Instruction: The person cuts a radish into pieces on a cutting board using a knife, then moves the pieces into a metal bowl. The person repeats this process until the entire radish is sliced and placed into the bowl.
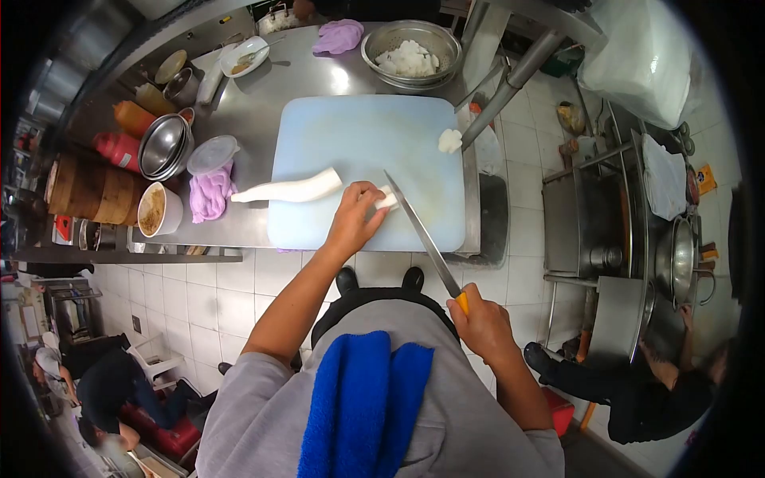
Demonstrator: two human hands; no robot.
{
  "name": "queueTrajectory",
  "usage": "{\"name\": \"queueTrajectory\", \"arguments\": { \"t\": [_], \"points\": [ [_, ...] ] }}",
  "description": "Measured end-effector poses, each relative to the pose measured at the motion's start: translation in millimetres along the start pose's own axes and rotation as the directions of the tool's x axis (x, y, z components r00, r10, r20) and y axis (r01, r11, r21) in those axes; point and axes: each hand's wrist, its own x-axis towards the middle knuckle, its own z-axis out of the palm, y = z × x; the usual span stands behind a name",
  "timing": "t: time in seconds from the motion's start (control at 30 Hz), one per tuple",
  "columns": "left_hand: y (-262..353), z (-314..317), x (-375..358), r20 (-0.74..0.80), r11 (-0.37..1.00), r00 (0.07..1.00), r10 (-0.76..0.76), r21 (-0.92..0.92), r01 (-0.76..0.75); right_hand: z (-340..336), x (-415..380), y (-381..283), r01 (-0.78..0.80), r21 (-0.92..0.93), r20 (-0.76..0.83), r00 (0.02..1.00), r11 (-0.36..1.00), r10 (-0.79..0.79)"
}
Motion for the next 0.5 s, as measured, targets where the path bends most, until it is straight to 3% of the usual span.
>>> {"name": "queueTrajectory", "arguments": {
  "t": [0.23,0.33,0.5],
  "points": [
    [6.6,-7.3,-2.5,0.085,0.997,0.996,0.042,0.065,-0.047,2.9,-11.8,0.0,0.035,-0.125,-0.028,0.999,0.992,-0.039],
    [10.1,-6.3,-1.7,0.082,1.0,0.997,-0.018,-0.003,0.019,1.3,-15.7,-1.8,0.037,-0.148,-0.02,0.999,0.988,-0.04],
    [9.1,-8.8,2.1,0.091,1.0,0.996,0.016,0.001,-0.016,-3.4,-18.5,-7.7,0.016,-0.17,-0.003,1.0,0.985,-0.017]
  ]
}}
